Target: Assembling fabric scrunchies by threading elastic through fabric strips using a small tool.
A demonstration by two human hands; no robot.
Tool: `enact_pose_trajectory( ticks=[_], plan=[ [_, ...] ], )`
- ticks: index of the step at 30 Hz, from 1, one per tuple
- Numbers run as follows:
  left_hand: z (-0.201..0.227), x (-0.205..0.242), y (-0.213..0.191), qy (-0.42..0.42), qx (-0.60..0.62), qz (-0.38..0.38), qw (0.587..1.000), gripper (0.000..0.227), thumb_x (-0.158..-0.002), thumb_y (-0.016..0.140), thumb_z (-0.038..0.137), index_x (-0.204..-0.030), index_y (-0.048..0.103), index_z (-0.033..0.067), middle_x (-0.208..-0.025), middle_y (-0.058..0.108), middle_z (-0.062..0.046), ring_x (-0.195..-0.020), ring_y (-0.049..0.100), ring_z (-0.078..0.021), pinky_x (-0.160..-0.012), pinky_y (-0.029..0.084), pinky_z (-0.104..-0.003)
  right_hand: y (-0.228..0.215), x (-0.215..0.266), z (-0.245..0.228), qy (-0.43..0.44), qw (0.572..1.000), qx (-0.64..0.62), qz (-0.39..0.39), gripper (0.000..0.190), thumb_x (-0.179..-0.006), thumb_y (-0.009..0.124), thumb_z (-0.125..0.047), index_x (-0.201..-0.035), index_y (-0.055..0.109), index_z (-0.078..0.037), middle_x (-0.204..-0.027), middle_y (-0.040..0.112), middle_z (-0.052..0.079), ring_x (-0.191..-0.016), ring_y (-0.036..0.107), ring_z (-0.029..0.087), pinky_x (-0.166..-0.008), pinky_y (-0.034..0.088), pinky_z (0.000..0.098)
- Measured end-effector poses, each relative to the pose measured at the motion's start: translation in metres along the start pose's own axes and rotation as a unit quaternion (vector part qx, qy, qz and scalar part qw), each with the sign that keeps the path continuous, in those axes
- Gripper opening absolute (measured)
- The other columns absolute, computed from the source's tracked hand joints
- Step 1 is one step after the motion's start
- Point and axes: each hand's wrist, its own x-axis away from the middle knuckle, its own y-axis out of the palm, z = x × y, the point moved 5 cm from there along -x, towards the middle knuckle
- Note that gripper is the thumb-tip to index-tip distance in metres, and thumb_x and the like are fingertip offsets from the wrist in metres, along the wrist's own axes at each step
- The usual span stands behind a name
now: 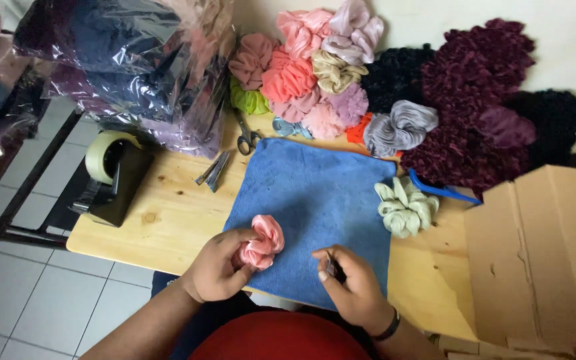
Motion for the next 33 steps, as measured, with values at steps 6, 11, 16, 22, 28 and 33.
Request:
enact_pose_trajectory(
  ticks=[6, 11, 16, 22, 28, 33],
  plan=[
    [0.004, 0.001, 0.0, -0.08, 0.059, -0.01, 0.995, 0.039, -0.082, 0.07, 0.019, -0.12, 0.065, 0.012, -0.106, 0.075, -0.004, -0.091, 0.073, -0.0184, -0.081, 0.055, -0.031, -0.002, 0.005, 0.001, -0.012, 0.998, -0.063, 0.005, 0.023, -0.097, 0.058, -0.014, -0.116, 0.068, -0.004, -0.084, 0.06, -0.002, -0.074, 0.055, 0.01, -0.073, 0.05, 0.0282],
    [0.003, 0.002, -0.001, -0.096, 0.07, -0.017, 0.993, 0.038, -0.083, 0.068, 0.019, -0.12, 0.065, 0.0133, -0.106, 0.076, -0.002, -0.092, 0.072, -0.0154, -0.083, 0.054, -0.03, -0.003, 0.005, 0.011, 0.002, 0.995, -0.09, 0.032, 0.026, -0.098, 0.06, -0.015, -0.119, 0.069, -0.003, -0.089, 0.064, 0.0, -0.08, 0.059, 0.01, -0.074, 0.049, 0.0253],
    [0.006, 0.002, -0.003, -0.109, 0.124, -0.016, 0.986, 0.04, -0.082, 0.066, 0.008, -0.122, 0.065, 0.0115, -0.101, 0.075, 0.001, -0.086, 0.069, -0.0106, -0.079, 0.056, -0.028, -0.003, 0.004, 0.014, 0.024, 0.994, -0.097, 0.037, 0.027, -0.098, 0.059, -0.015, -0.121, 0.069, -0.003, -0.088, 0.062, 0.0, -0.079, 0.058, 0.01, -0.074, 0.049, 0.0262],
    [0.007, 0.002, -0.011, -0.121, 0.081, -0.036, 0.989, 0.034, -0.085, 0.066, 0.019, -0.119, 0.065, 0.0173, -0.104, 0.075, 0.001, -0.089, 0.072, -0.0143, -0.08, 0.054, -0.029, -0.003, 0.003, 0.04, 0.041, 0.984, -0.164, 0.048, 0.032, -0.098, 0.06, -0.018, -0.123, 0.066, 0.0, -0.092, 0.063, 0.006, -0.065, 0.049, 0.013, -0.059, 0.044, 0.0293],
    [0.019, -0.004, -0.026, -0.041, 0.105, 0.035, 0.993, 0.042, -0.077, 0.075, 0.006, -0.117, 0.065, 0.0059, -0.087, 0.073, -0.023, -0.084, 0.072, -0.046, -0.072, 0.059, -0.051, -0.005, -0.002, 0.055, 0.027, 0.954, -0.286, 0.088, 0.037, -0.094, 0.056, -0.008, -0.127, 0.057, 0.01, -0.088, 0.057, 0.016, -0.059, 0.041, 0.01, -0.054, 0.038, 0.0255],
    [0.011, 0.0, -0.023, -0.06, 0.086, -0.046, 0.993, 0.034, -0.087, 0.062, 0.021, -0.12, 0.062, 0.0166, -0.113, 0.074, -0.001, -0.098, 0.071, -0.0217, -0.083, 0.053, -0.035, -0.005, -0.003, 0.05, 0.026, 0.952, -0.299, 0.066, 0.03, -0.1, 0.054, -0.01, -0.126, 0.06, 0.003, -0.085, 0.056, 0.012, -0.057, 0.039, 0.011, -0.055, 0.037, 0.0269]
  ],
)
